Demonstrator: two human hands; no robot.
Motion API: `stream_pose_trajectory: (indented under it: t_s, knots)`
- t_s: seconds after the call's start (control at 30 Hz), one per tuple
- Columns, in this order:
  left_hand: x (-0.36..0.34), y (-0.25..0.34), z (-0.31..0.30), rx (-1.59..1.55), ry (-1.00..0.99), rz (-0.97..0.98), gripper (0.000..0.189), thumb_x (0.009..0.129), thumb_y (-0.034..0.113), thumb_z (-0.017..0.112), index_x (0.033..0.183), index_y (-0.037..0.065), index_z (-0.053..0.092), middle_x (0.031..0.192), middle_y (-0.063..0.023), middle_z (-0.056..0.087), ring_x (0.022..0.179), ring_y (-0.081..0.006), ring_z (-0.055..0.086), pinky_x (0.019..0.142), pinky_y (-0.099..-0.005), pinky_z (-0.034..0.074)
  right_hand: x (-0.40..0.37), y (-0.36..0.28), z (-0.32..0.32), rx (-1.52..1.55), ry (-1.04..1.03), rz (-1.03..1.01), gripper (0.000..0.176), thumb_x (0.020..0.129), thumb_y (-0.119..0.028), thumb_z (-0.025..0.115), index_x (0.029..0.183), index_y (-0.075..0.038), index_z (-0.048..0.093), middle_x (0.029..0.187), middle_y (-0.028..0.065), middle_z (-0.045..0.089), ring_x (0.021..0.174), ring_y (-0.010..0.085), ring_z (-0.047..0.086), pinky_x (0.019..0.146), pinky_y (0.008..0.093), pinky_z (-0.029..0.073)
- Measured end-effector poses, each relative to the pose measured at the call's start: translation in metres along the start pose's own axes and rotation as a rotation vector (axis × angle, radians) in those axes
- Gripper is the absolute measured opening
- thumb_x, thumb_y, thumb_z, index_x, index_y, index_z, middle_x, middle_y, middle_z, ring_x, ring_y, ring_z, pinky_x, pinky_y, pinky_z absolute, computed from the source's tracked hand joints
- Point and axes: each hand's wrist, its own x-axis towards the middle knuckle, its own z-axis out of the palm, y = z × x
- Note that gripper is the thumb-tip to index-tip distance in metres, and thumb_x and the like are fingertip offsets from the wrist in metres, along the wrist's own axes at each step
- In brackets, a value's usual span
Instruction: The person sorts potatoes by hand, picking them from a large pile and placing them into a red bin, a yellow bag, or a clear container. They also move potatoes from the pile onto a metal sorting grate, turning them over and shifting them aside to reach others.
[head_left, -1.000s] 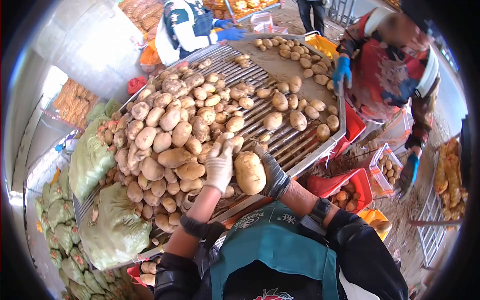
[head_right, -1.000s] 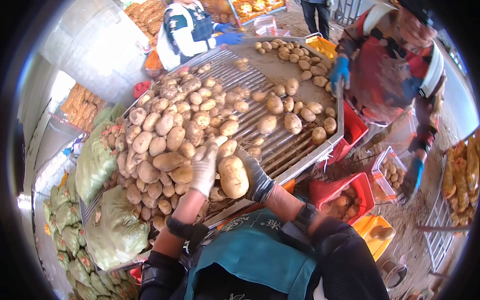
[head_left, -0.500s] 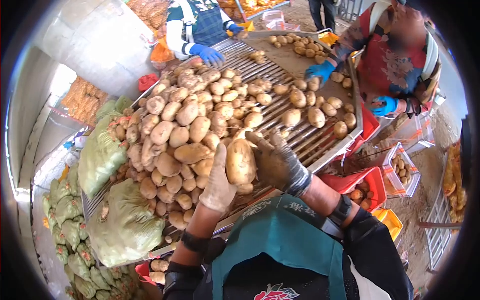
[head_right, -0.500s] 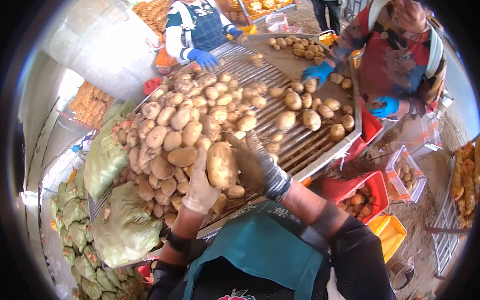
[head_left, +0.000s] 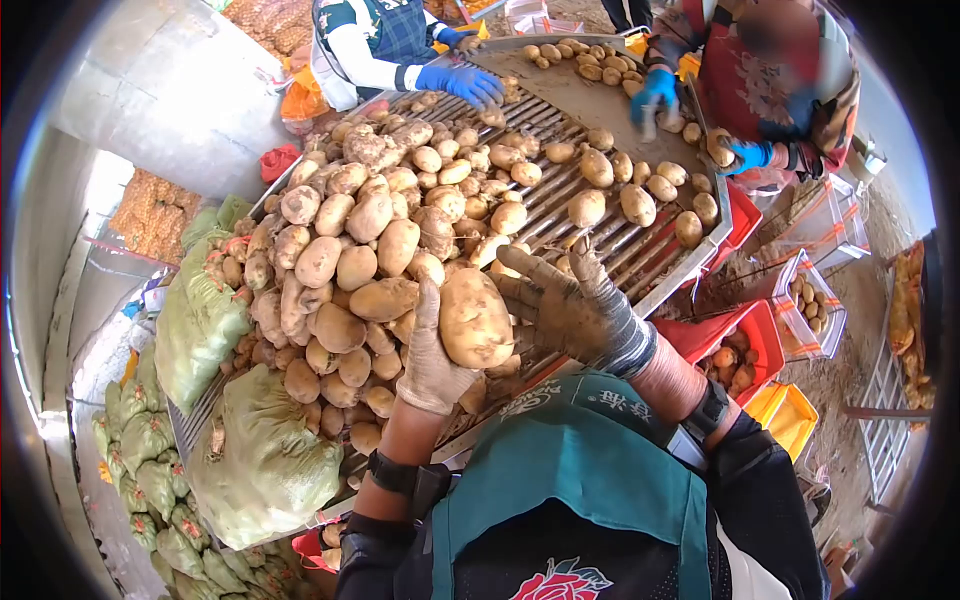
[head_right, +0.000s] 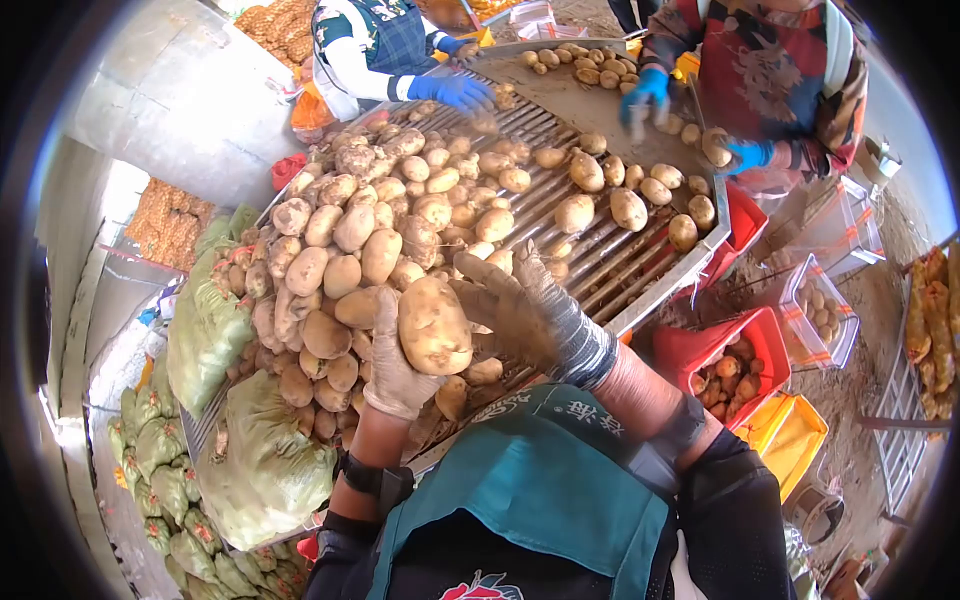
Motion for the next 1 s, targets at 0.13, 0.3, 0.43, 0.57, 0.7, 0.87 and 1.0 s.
stream_pose_trajectory:
  t_s: [0.13,0.3,0.43,0.57,0.7,0.87,1.0]
  knots:
    - [-0.004,0.0,-0.003,0.034,-0.039,0.006,0.062,0.09,0.058,0.057,0.127,0.009,0.051,0.114,-0.0093,0.062,0.103,-0.0257,0.063,0.089,-0.0435,0.055,-0.007,-0.012,0.008,-0.16,-0.02,-0.028,0.101,0.084,-0.075,0.048,0.152,-0.006,0.021,0.154,0.0197,0.027,0.14,0.0319,0.031,0.109,0.0503,0.033]
    - [-0.001,0.0,0.0,0.22,-0.055,0.092,0.057,0.092,0.05,0.059,0.126,0.005,0.052,0.115,-0.0093,0.062,0.106,-0.0236,0.062,0.092,-0.0413,0.054,-0.002,-0.004,0.002,-0.643,0.101,-0.187,0.069,0.083,-0.02,0.077,0.141,-0.003,0.042,0.136,0.0125,0.052,0.124,0.0212,0.05,0.1,0.0353,0.048]
    - [0.005,0.001,-0.006,0.222,-0.092,0.043,0.052,0.094,0.046,0.059,0.126,0.005,0.052,0.117,-0.0093,0.061,0.106,-0.0224,0.061,0.094,-0.0401,0.052,-0.001,-0.002,0.015,-1.119,0.083,-0.295,0.05,0.079,-0.016,0.08,0.124,-0.01,0.059,0.139,0.0153,0.048,0.129,0.0283,0.047,0.102,0.0399,0.045]
    - [0.001,-0.001,0.001,0.276,-0.055,0.018,0.059,0.098,0.048,0.048,0.139,0.005,0.042,0.123,-0.0095,0.058,0.108,-0.0218,0.06,0.088,-0.0384,0.055,0.007,0.011,0.005,-1.214,0.044,-0.45,0.03,0.077,-0.01,0.08,0.103,-0.011,0.064,0.14,0.0164,0.046,0.129,0.0308,0.048,0.102,0.0388,0.045]
    - [0.003,-0.003,0.0,0.214,-0.086,0.043,0.052,0.095,0.044,0.056,0.128,0.004,0.049,0.12,-0.0119,0.059,0.112,-0.0232,0.059,0.094,-0.0407,0.053,0.003,0.004,-0.005,-1.062,0.092,-0.427,0.011,0.089,-0.012,0.069,0.094,-0.007,0.06,0.101,0.0081,0.065,0.105,0.0173,0.059,0.09,0.0335,0.048]
    - [0.008,0.001,0.001,0.081,0.155,0.003,0.046,0.095,0.047,0.055,0.121,0.009,0.054,0.11,-0.0114,0.062,0.101,-0.0282,0.063,0.089,-0.0492,0.055,-0.006,-0.012,-0.017,-1.179,0.415,-0.263,0.033,0.099,-0.027,0.056,0.117,0.0,0.06,0.115,0.0112,0.062,0.1,0.0143,0.058,0.09,0.0309,0.047]
    - [0.014,-0.004,0.003,0.083,0.254,0.03,0.048,0.094,0.047,0.057,0.122,0.009,0.053,0.11,-0.012,0.06,0.102,-0.027,0.062,0.09,-0.0482,0.055,-0.001,-0.005,-0.018,-1.451,0.309,-0.522,0.034,0.101,-0.026,0.05,0.123,0.0,0.058,0.117,0.011,0.061,0.104,0.0164,0.058,0.09,0.0317,0.048]
